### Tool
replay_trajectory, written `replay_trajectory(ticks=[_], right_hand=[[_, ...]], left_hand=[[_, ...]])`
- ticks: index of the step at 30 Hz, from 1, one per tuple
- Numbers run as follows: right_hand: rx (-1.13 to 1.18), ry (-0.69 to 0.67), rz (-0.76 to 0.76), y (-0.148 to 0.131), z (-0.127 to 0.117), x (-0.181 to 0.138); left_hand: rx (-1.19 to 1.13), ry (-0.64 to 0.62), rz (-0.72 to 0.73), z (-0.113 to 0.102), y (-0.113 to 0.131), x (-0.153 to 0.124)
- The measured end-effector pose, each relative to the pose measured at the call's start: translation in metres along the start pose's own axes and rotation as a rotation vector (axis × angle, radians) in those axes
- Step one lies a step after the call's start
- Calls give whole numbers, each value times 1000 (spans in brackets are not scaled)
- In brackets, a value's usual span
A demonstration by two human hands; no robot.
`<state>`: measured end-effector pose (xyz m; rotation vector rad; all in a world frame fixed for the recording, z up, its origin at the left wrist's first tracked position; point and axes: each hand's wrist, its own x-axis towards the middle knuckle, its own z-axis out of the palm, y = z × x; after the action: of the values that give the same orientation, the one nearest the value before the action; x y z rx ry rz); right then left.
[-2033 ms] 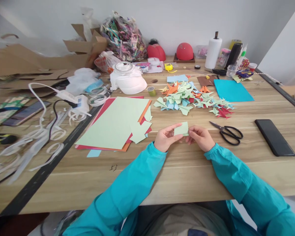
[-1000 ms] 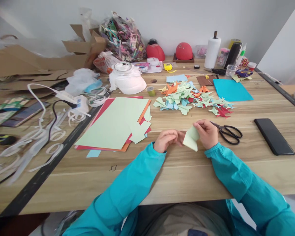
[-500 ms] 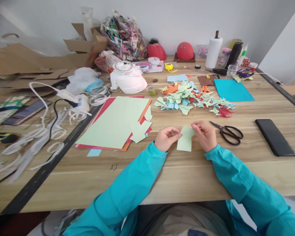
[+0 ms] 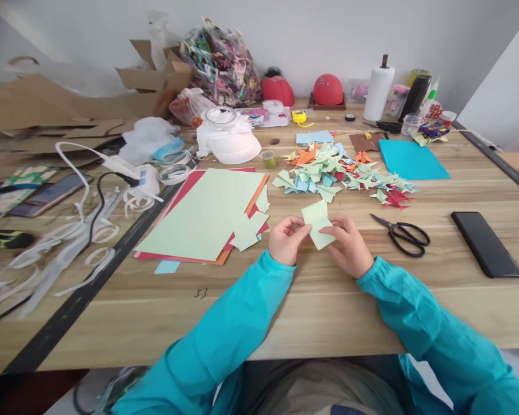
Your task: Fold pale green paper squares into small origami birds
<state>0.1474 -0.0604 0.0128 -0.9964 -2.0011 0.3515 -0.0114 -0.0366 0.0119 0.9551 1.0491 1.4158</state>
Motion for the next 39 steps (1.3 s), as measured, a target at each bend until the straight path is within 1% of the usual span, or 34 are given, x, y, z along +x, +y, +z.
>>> replay_trajectory(ticks=[3, 5, 8, 10, 13, 16, 20, 22, 24, 26, 28, 31, 35, 37, 39], right_hand=[[24, 42, 70, 1, -2, 1], [84, 0, 92, 2, -4, 2], [228, -111, 121, 1, -2, 1], [303, -134, 168, 1, -1, -1], [416, -88, 276, 2, 1, -1], [534, -32, 375, 2, 2, 1], [627, -3, 459, 3, 1, 3], [667, -3, 473, 4, 0, 3], [678, -9, 461, 5, 0, 3], [636, -4, 423, 5, -1, 2], [528, 14, 362, 5, -1, 2], [307, 19, 231, 3, -3, 2], [88, 14, 60, 1, -4, 2], [49, 20, 35, 1, -4, 2], [49, 31, 54, 2, -4, 1]], left_hand=[[22, -12, 20, 1, 3, -2], [21, -20, 19, 1, 3, -2], [-29, -56, -3, 1, 2, -2], [-69, -75, -20, 1, 0, -1], [-88, -84, -37, -1, -1, -1], [-90, -125, -30, -1, -2, -1], [-27, -197, 85, -1, -3, -2], [28, -247, 103, 0, -3, -3], [91, -279, 89, 0, -2, -4], [150, -267, 86, -1, -1, -5], [183, -216, 109, -1, 1, -5], [190, -144, 145, -2, 3, -5], [186, -143, 164, -1, 3, -6], [184, -139, 178, 0, 4, -8], [182, -121, 188, 0, 5, -9]])
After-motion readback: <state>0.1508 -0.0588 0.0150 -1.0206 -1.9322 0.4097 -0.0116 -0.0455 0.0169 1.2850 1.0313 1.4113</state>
